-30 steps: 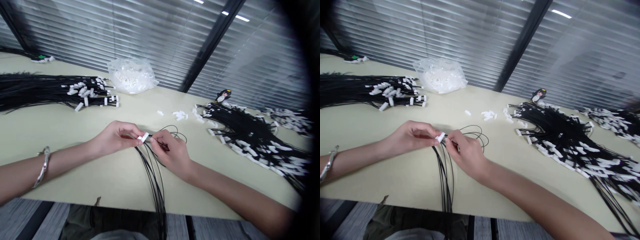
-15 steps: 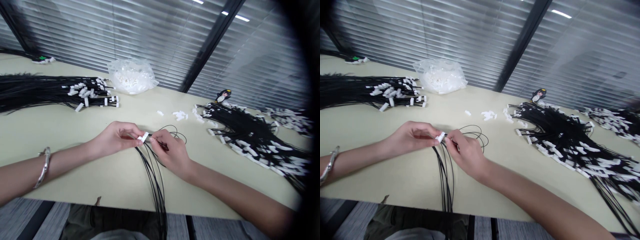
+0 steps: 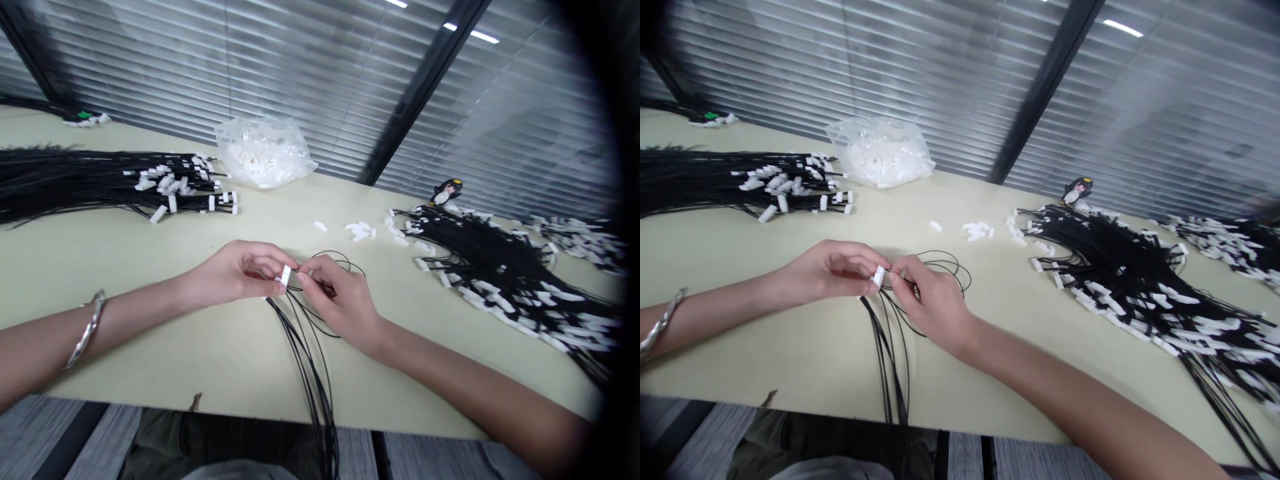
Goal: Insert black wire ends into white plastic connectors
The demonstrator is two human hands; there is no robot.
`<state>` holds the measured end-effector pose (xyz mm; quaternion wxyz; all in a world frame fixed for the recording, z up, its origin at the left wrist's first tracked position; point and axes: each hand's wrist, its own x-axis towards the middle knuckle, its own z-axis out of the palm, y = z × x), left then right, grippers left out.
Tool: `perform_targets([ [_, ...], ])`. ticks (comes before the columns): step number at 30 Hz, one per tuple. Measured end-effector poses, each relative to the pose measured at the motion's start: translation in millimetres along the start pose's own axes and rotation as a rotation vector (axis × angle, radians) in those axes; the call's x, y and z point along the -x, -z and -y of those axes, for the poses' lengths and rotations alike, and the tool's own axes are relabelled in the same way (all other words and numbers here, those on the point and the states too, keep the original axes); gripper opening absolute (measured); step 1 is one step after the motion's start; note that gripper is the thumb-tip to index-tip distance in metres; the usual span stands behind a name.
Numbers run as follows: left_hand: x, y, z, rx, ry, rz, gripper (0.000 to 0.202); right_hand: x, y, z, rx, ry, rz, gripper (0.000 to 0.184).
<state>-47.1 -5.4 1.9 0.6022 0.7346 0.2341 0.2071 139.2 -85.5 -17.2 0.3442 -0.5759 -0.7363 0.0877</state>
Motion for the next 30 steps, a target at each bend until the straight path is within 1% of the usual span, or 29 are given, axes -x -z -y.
perform_targets([
  [10, 0.5, 0.6, -2.0, 0.063, -0.004, 0.069, 0.029, 0.6, 1.0, -0.7, -0.024, 0.008, 0.019, 0.024],
  [17, -0.4, 1.5, -0.3, 0.017, -0.02, 0.122, 0.025, 1.2, 1.8, 1.6, 0.014, 0.073, 0.045, 0.025],
  [23, -1.2, 3.2, 3.6, 0.003, -0.057, 0.165, 0.025, 2.6, 1.5, -0.3, 0.019, 0.097, 0.024, 0.025],
  [30, -2.2, 5.5, 1.9, 0.016, -0.056, 0.196, 0.025, 4.0, 1.4, -1.8, 0.036, 0.125, 0.008, 0.022],
])
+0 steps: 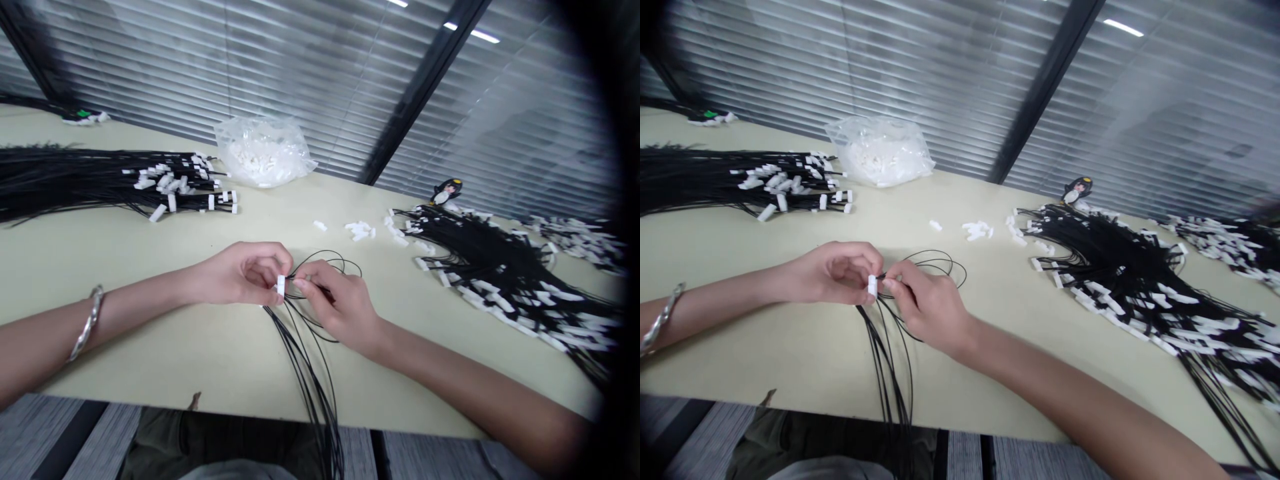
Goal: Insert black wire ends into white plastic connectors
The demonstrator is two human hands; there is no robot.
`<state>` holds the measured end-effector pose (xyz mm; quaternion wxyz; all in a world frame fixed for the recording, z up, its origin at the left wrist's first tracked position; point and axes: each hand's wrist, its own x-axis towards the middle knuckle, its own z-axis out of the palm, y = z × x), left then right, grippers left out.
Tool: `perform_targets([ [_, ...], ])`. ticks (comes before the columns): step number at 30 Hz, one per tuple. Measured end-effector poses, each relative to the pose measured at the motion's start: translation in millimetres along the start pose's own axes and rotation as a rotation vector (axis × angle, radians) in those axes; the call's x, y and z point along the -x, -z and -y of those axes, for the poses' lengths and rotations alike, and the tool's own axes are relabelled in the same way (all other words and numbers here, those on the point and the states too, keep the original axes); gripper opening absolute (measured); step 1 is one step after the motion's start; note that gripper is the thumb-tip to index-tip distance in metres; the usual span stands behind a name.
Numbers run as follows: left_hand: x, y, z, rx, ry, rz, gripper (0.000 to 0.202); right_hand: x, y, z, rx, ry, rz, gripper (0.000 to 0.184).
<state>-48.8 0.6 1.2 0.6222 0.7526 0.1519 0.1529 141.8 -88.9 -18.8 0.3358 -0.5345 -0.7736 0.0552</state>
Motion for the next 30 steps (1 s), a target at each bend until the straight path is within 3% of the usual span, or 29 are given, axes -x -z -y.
perform_targets([
  [7, -0.3, -2.2, 0.4, 0.031, -0.003, 0.034, 0.026, 0.9, -0.4, 0.4, -0.026, 0.036, -0.05, 0.018],
  [13, 1.8, 6.0, 3.3, 0.078, -0.005, -0.019, 0.025, -5.2, 4.0, -6.5, -0.216, -0.146, -0.102, 0.018],
  [19, 1.6, 9.6, 2.4, 0.052, -0.001, -0.041, 0.028, -5.3, 1.0, -7.1, -0.19, -0.073, -0.039, 0.016],
  [30, 2.8, 5.5, -2.5, 0.024, 0.017, -0.078, 0.029, -4.0, -0.3, -8.4, -0.152, -0.084, 0.02, 0.019],
])
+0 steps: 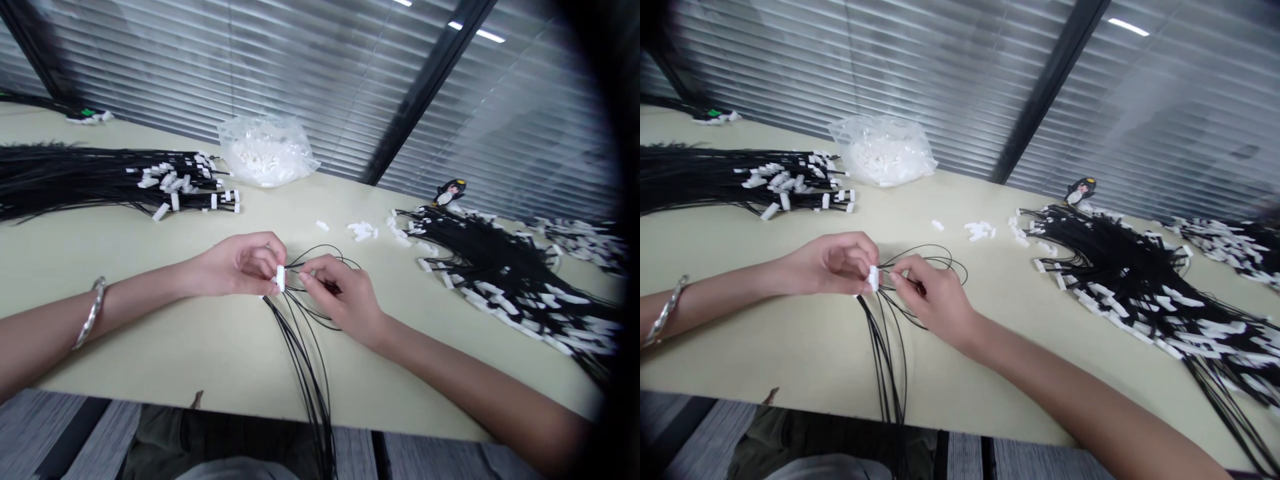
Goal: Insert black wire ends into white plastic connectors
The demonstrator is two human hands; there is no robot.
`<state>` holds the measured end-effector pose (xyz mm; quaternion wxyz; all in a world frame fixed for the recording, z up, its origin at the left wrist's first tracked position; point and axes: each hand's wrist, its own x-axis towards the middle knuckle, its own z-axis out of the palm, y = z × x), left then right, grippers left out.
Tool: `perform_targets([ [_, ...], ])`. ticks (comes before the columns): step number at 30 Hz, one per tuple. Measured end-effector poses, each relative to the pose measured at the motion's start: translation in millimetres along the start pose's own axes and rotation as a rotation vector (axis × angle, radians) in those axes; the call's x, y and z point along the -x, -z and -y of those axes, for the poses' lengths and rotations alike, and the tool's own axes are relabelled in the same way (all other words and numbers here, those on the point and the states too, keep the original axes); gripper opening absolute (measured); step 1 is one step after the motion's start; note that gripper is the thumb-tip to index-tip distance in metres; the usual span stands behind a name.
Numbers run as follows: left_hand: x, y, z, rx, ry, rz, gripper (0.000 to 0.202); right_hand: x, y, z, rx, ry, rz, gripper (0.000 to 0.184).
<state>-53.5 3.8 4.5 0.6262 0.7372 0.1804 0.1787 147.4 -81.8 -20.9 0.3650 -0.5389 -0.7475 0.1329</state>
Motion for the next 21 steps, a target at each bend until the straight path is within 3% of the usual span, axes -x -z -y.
perform_targets([
  [13, 0.8, -0.7, -0.8, -0.007, -0.02, -0.015, 0.03, 0.2, 0.9, 7.3, 0.142, 0.003, 0.01, 0.02],
  [21, 1.7, -1.1, -1.4, -0.024, -0.018, -0.009, 0.029, 0.9, -0.6, 6.4, 0.176, 0.078, -0.053, 0.017],
])
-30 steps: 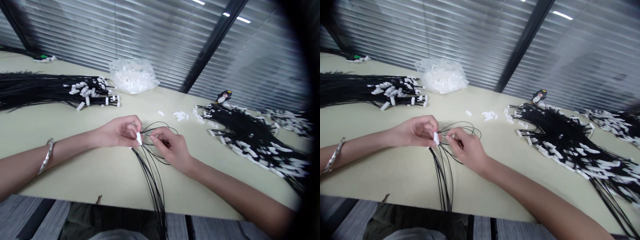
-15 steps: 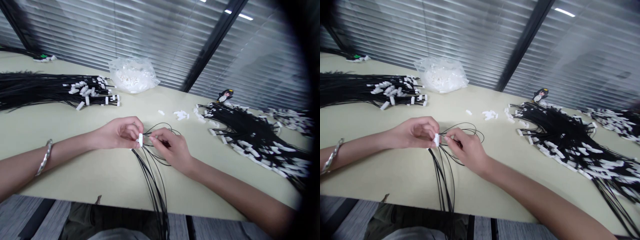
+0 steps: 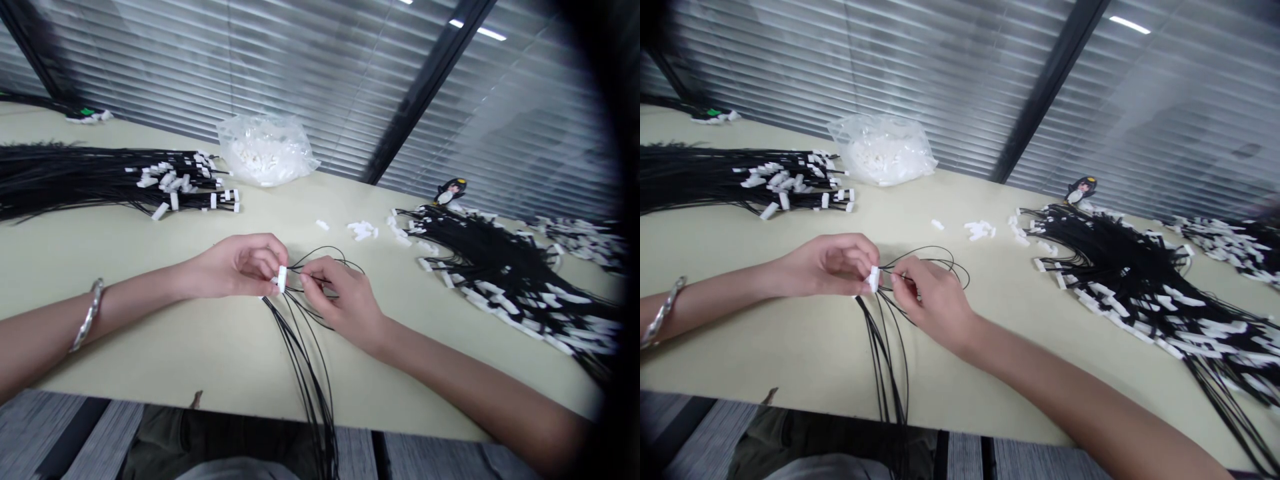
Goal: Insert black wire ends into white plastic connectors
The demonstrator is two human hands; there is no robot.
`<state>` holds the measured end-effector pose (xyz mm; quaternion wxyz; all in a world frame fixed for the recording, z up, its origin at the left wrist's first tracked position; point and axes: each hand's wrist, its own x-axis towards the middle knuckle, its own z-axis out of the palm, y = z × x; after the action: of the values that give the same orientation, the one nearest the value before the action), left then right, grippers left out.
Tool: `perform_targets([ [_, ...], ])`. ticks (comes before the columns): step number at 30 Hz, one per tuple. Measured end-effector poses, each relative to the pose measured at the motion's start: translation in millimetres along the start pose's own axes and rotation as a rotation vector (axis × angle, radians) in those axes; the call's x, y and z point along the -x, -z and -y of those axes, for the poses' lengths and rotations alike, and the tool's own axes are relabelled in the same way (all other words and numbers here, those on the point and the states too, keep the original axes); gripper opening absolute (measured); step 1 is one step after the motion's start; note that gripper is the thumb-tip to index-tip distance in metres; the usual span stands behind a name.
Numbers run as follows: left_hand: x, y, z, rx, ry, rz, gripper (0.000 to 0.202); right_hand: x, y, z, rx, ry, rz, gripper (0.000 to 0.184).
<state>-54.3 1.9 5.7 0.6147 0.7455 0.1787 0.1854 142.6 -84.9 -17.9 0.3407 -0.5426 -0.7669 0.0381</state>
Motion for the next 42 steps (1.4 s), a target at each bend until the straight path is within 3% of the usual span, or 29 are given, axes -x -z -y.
perform_targets([
  [10, 0.2, 0.3, -0.1, -0.02, 0.007, -0.013, 0.03, 0.4, -1.4, -1.3, 0.065, 0.055, -0.078, 0.018],
  [20, 0.5, -0.9, -2.5, -0.034, 0.017, -0.019, 0.031, 0.5, -1.3, -4.0, 0.071, 0.214, -0.144, 0.009],
  [31, 1.1, -0.7, -1.8, -0.028, 0.008, -0.045, 0.029, 0.9, -2.3, -4.5, 0.08, 0.172, -0.136, 0.011],
  [36, 0.9, -1.2, -4.1, -0.009, 0.024, -0.029, 0.038, 0.9, -2.5, -3.9, 0.092, 0.173, -0.152, 0.01],
  [42, 1.9, -1.3, -2.8, -0.027, -0.005, -0.035, 0.027, 0.9, -2.0, -1.9, 0.1, 0.155, -0.161, 0.012],
])
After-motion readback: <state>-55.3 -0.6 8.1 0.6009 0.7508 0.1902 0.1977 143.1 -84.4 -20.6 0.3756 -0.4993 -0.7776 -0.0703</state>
